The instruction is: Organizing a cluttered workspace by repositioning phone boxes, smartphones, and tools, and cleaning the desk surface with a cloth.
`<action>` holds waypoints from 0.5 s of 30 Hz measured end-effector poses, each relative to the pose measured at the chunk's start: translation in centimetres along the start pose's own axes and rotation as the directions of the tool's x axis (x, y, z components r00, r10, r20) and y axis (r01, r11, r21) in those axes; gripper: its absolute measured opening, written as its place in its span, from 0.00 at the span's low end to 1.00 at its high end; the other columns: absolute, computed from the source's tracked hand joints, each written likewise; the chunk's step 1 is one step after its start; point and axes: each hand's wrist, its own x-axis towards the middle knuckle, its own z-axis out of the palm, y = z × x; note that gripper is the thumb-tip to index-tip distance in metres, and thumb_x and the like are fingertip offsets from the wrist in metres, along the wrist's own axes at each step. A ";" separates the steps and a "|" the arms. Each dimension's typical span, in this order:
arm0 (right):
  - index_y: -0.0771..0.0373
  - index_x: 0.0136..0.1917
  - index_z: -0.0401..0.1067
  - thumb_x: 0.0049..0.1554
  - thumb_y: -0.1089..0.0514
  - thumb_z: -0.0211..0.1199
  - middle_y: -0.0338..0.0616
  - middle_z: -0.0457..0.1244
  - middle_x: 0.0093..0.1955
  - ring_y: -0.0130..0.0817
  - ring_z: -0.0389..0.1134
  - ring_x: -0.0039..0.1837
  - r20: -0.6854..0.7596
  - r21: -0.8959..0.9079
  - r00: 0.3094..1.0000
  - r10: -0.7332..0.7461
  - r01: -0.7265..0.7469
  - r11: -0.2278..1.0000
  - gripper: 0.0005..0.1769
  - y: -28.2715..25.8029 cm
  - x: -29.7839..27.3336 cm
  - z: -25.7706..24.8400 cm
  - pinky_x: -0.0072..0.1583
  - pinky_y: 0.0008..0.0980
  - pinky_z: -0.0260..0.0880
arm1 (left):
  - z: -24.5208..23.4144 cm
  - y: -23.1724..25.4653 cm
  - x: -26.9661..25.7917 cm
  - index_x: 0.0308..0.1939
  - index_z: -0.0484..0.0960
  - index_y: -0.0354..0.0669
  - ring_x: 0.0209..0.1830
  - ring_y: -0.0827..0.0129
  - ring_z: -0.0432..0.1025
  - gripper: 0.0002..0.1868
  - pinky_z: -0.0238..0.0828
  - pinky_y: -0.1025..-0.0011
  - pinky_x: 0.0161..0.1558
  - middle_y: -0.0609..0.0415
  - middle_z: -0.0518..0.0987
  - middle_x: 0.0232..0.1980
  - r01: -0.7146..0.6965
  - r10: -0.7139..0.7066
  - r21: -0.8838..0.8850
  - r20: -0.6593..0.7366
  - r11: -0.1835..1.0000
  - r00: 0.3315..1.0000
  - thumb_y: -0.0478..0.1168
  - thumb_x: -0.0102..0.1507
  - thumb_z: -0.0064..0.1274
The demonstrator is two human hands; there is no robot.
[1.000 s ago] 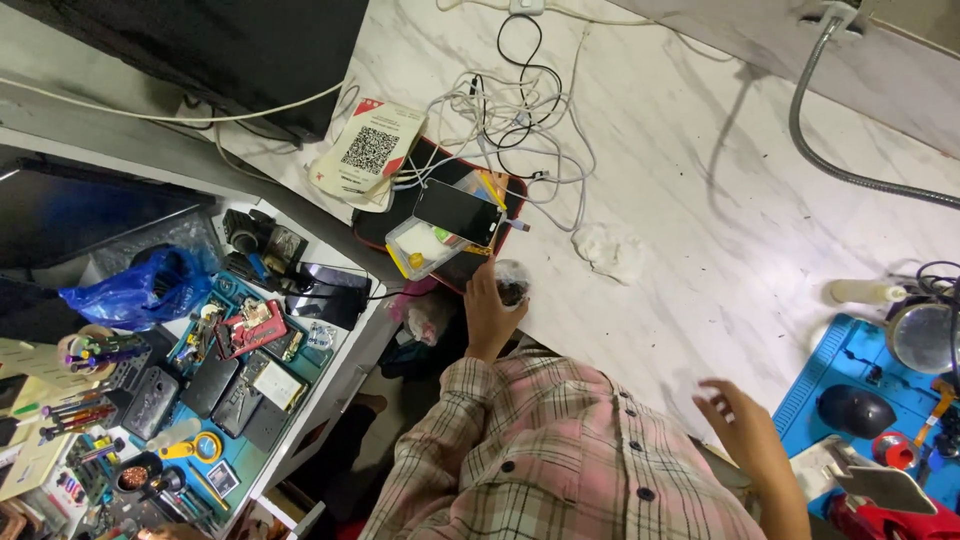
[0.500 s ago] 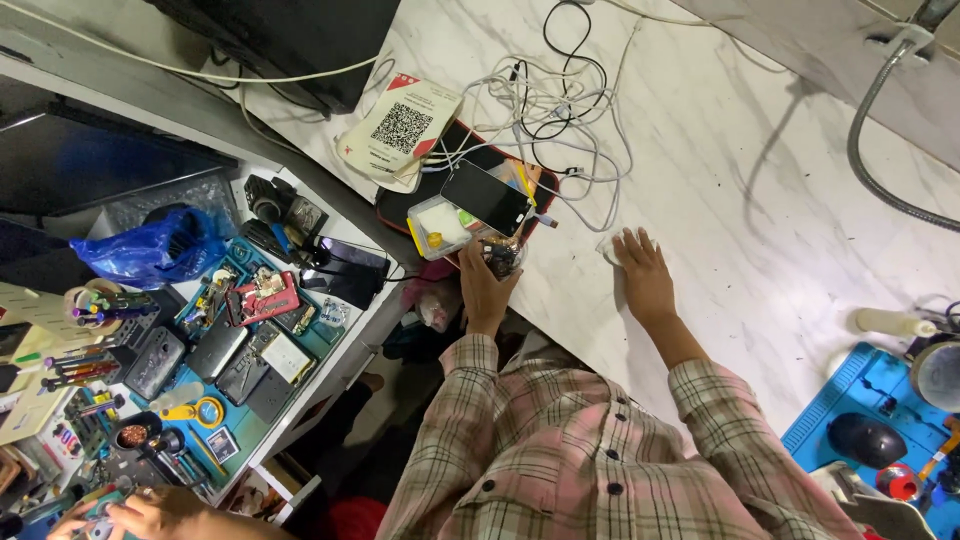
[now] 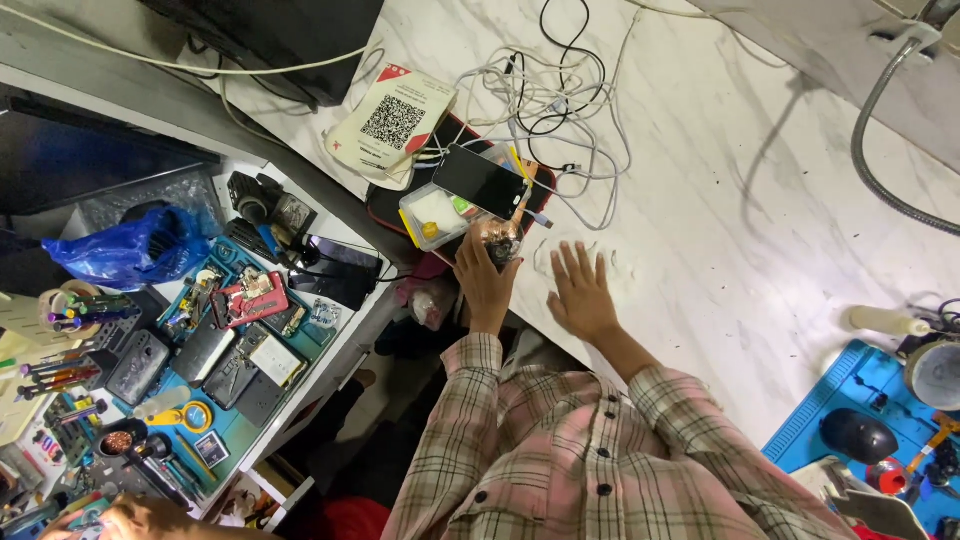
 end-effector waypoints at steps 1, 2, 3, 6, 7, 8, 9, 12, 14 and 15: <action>0.55 0.83 0.52 0.61 0.47 0.49 0.53 0.47 0.84 0.56 0.43 0.84 -0.006 0.001 0.996 -0.084 0.084 0.996 0.39 0.0 -1.1 -0.2 0.79 0.62 0.40 | -0.4 0.2 -0.5 0.77 0.58 0.41 0.67 0.53 0.63 0.56 0.66 0.54 0.60 0.45 0.65 0.70 -0.001 0.001 -0.025 -0.017 1.000 1.000 0.57 0.53 0.71; 0.56 0.85 0.48 0.59 0.54 0.47 0.51 0.45 0.85 0.53 0.42 0.85 -0.011 0.004 0.986 -0.167 0.167 0.986 0.41 -0.1 -2.4 -0.3 0.79 0.59 0.40 | -0.8 0.2 -1.1 0.77 0.57 0.40 0.69 0.52 0.60 0.56 0.63 0.53 0.62 0.44 0.61 0.73 -0.002 0.001 -0.048 -0.033 0.999 0.999 0.59 0.54 0.70; 0.56 0.85 0.48 0.59 0.54 0.47 0.51 0.45 0.85 0.53 0.42 0.85 -0.011 0.005 0.986 -0.165 0.165 0.986 0.41 1.4 -3.5 0.1 0.79 0.59 0.40 | -0.4 -0.2 -1.8 0.77 0.57 0.40 0.69 0.52 0.60 0.56 0.63 0.53 0.62 0.44 0.61 0.73 -0.003 0.001 -0.047 -0.031 0.999 1.000 0.59 0.54 0.70; 0.60 0.75 0.65 0.56 0.63 0.57 0.51 0.57 0.79 0.48 0.55 0.81 -0.058 -0.030 0.939 -0.338 0.337 0.941 0.33 5.2 -7.3 -0.1 0.77 0.47 0.55 | -0.1 -1.1 -4.5 0.80 0.52 0.45 0.72 0.54 0.56 0.52 0.59 0.54 0.64 0.46 0.57 0.75 -0.015 0.010 -0.110 -0.040 0.994 0.999 0.60 0.60 0.62; 0.59 0.69 0.71 0.56 0.63 0.59 0.44 0.62 0.73 0.41 0.61 0.77 -0.049 0.013 0.960 -0.277 0.278 0.960 0.27 6.2 -8.3 -1.0 0.74 0.38 0.60 | -0.4 -1.3 -5.3 0.79 0.51 0.44 0.72 0.52 0.55 0.51 0.58 0.51 0.64 0.45 0.57 0.74 -0.005 0.002 -0.139 -0.015 0.990 1.000 0.57 0.61 0.62; 0.58 0.63 0.76 0.56 0.64 0.62 0.38 0.67 0.67 0.35 0.66 0.72 -0.039 0.056 0.976 -0.216 0.218 0.974 0.21 7.1 -9.2 -1.9 0.72 0.30 0.65 | -0.8 -1.5 -6.1 0.79 0.50 0.44 0.71 0.50 0.55 0.50 0.58 0.48 0.63 0.44 0.57 0.73 0.005 -0.003 -0.167 0.008 0.986 1.000 0.53 0.61 0.62; 0.58 0.63 0.76 0.56 0.64 0.62 0.38 0.67 0.67 0.35 0.66 0.72 -0.044 0.051 0.976 -0.213 0.215 0.975 0.21 6.9 -8.3 -3.4 0.72 0.30 0.65 | -1.0 -1.6 -6.4 0.79 0.50 0.44 0.71 0.50 0.55 0.50 0.58 0.48 0.63 0.44 0.57 0.73 -0.002 0.003 -0.171 0.006 0.985 1.000 0.53 0.61 0.62; 0.49 0.66 0.77 0.59 0.73 0.55 0.33 0.68 0.67 0.33 0.70 0.67 0.039 0.515 0.986 0.161 -0.157 0.843 0.28 5.1 -5.3 -6.8 0.66 0.32 0.73 | -1.5 -2.2 -7.4 0.79 0.50 0.46 0.71 0.52 0.55 0.49 0.58 0.48 0.61 0.46 0.55 0.75 0.022 -0.024 -0.224 -0.008 0.974 1.000 0.48 0.61 0.62; 0.58 0.62 0.77 0.62 0.76 0.51 0.41 0.67 0.66 0.42 0.67 0.70 -0.098 0.813 0.916 0.388 -0.151 0.562 0.23 3.2 -2.6 -7.8 0.65 0.36 0.74 | -1.7 -2.7 -7.5 0.79 0.50 0.47 0.70 0.53 0.56 0.46 0.58 0.50 0.60 0.45 0.56 0.74 -0.045 0.037 -0.192 -0.046 0.980 0.998 0.45 0.62 0.59; 0.58 0.62 0.77 0.62 0.76 0.51 0.41 0.67 0.66 0.42 0.67 0.70 -0.097 0.812 0.913 0.396 -0.157 0.562 0.23 3.3 -1.8 -6.8 0.65 0.36 0.74 | -1.4 -3.0 -7.2 0.79 0.50 0.47 0.70 0.53 0.56 0.46 0.58 0.50 0.60 0.45 0.56 0.74 -0.049 0.042 -0.195 -0.039 0.980 0.998 0.45 0.62 0.59</action>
